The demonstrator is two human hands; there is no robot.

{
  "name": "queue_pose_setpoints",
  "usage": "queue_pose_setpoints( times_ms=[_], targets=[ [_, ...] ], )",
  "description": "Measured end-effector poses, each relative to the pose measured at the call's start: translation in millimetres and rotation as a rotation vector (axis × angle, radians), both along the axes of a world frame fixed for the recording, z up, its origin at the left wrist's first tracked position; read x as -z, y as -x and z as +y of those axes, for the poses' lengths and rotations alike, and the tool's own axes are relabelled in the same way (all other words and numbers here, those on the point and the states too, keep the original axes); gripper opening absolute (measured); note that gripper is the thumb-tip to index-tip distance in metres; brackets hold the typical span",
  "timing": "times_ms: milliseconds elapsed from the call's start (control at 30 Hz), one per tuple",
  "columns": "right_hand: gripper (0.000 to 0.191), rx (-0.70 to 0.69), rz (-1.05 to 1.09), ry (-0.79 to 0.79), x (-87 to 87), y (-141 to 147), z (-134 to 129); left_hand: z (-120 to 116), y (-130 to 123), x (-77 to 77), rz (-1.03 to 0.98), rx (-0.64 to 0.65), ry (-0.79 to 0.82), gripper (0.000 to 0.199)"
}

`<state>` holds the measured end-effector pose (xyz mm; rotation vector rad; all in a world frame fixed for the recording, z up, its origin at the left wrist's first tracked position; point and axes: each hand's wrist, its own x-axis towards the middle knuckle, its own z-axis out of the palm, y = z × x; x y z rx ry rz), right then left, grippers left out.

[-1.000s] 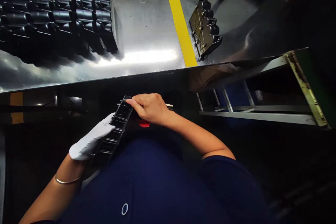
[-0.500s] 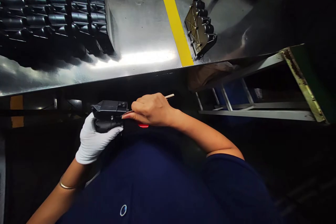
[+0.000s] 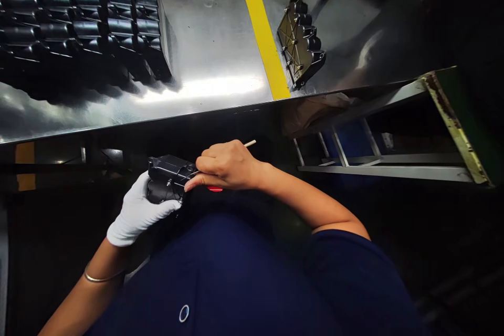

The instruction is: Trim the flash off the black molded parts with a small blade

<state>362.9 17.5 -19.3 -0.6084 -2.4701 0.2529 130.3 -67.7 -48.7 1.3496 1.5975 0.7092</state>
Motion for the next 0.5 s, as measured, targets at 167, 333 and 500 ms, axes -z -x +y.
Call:
queue_pose_setpoints(
  times_ms=[167, 333, 500],
  targets=[
    [0.050, -0.002, 0.091, 0.068, 4.0, -1, -3, 0, -8, -2.9, -0.055, -0.124, 0.085, 0.071],
    [0.035, 0.126, 0.187, 0.309, 8.4, -4, -10, -6, -13, -2.0, -0.160, -0.383, 0.042, 0.062],
    [0.031, 0.159, 0.182, 0.289, 8.4, -5, -17, -10, -2, 1.2, -0.017, -0.235, -0.178, 0.045]
  ],
)
